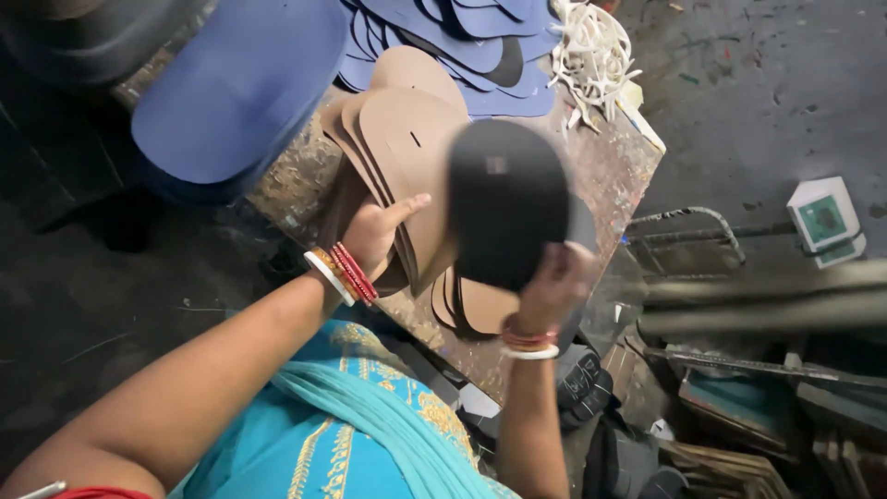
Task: Sorting, inspecting, and bundling shoe insoles and soles at a workstation.
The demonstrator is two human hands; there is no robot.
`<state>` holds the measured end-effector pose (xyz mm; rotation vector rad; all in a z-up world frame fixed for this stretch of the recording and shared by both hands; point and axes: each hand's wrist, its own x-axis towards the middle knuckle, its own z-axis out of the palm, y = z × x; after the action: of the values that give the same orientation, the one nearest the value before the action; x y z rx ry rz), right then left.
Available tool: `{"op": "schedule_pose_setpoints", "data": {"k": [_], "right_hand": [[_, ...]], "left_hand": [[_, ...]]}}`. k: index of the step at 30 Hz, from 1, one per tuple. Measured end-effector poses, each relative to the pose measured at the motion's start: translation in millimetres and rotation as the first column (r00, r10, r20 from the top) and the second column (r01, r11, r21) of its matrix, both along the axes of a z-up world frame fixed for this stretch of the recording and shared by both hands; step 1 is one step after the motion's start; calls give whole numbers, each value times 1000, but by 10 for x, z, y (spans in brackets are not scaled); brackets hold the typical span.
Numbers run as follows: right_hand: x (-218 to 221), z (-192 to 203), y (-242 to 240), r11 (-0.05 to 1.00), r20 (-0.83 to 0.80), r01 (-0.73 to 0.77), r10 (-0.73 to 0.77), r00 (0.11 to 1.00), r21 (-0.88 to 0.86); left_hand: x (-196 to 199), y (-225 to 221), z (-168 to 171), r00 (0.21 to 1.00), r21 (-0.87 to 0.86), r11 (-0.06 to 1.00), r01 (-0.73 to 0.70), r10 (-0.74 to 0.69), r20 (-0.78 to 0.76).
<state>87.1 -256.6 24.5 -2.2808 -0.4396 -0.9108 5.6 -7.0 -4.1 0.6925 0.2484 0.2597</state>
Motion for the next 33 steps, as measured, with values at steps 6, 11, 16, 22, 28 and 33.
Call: {"op": "schedule_pose_setpoints", "data": {"k": [6,11,16,22,28,33], "right_hand": [[939,-468,-1611,963,-343,271,-255,904,0],[653,-318,-1027,963,-466,124,-226,855,-239],[90,101,232,936,-416,-348,298,859,-48],[-365,447,801,929,-265,-356,319,910,-103],[151,316,226,967,101,-218,205,973,133],[749,-391,-360,915,-156,-155,103,982,-372]], "left_hand": [[-13,33,82,998,-203,979,35,-25,55],[-25,21,128,996,-154,986,71,-62,63],[-17,-2,48,989,-85,988,126,-118,87],[0,-12,92,997,1,1000,31,-31,72],[-22,-10,89,998,-78,997,-4,9,62],[17,-49,-107,998,-48,999,-22,25,59]]}}
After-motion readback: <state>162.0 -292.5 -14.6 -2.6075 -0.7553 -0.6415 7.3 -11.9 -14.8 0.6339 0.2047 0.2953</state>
